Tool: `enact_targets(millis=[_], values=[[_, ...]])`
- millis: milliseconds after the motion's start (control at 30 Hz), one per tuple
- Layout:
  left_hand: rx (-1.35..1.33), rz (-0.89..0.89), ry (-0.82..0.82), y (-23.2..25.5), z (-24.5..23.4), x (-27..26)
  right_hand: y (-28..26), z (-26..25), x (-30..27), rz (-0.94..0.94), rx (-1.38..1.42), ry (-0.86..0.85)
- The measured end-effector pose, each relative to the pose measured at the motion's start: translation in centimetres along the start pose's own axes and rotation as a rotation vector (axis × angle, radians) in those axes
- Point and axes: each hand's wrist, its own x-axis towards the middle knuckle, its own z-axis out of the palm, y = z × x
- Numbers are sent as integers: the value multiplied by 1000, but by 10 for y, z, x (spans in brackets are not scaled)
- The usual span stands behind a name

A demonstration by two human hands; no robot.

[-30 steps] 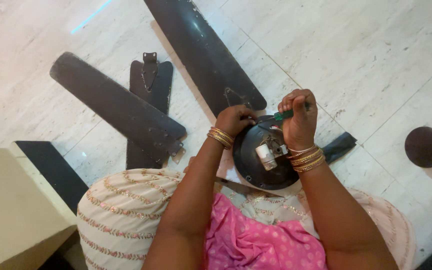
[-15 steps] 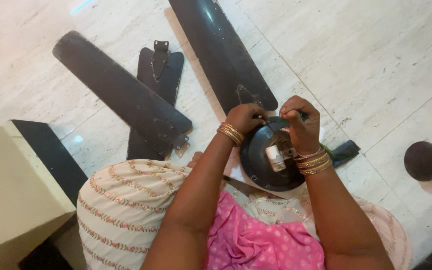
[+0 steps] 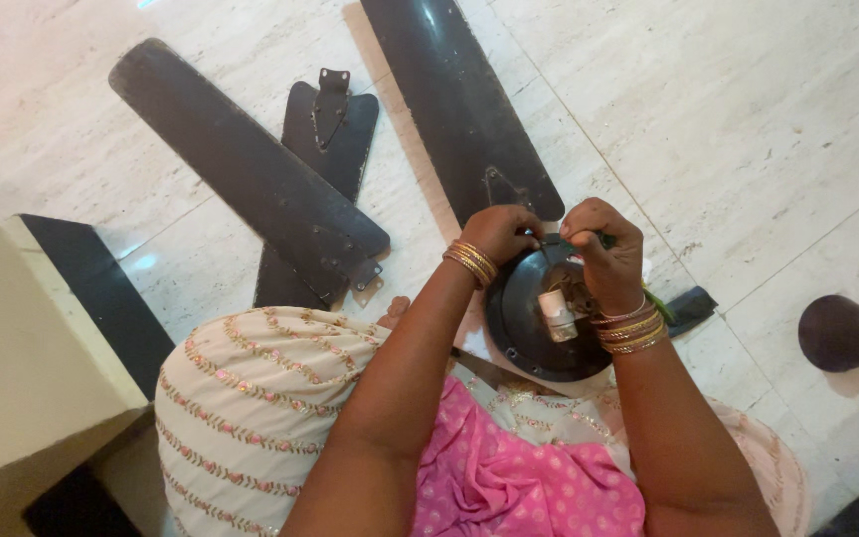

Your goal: The person sits on the floor and attaches ceiling fan blades to the motor housing using a screwdriver. They align each blade, insert screws, and tighten them to secure the blades in place.

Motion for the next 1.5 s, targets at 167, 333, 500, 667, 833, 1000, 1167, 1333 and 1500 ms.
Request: enact_targets(millis=[167,333,500,667,833,1000,1167,1333,1500], values=[[22,8,20,-2,3,1,-2,2,-2,41,-55,-7],[25,6,22,3,0,0,-3,3,1,-34,-82,-57],[35,-38,-4,9,-3,0,-8,6,2,-34,-80,-64],[-6,-7,13,2,2,-2,-25,11,8,-70,-333,-130],[-92,-57,71,2,-3,-11,-61,25,7,-122,-864,-169],[-84,-104,156,29,-52,-24,-80,16,-1,148,-1066,-161],[-99,-38,230,66,-118,-50,-74,10,-4,185,-1298,-312],[13,-31,181,80,-168,-102,-67,28,6,82,-1645,-517],[-27,-142,179,64,-178,-147,-67,46,19,20,-1759,-696]])
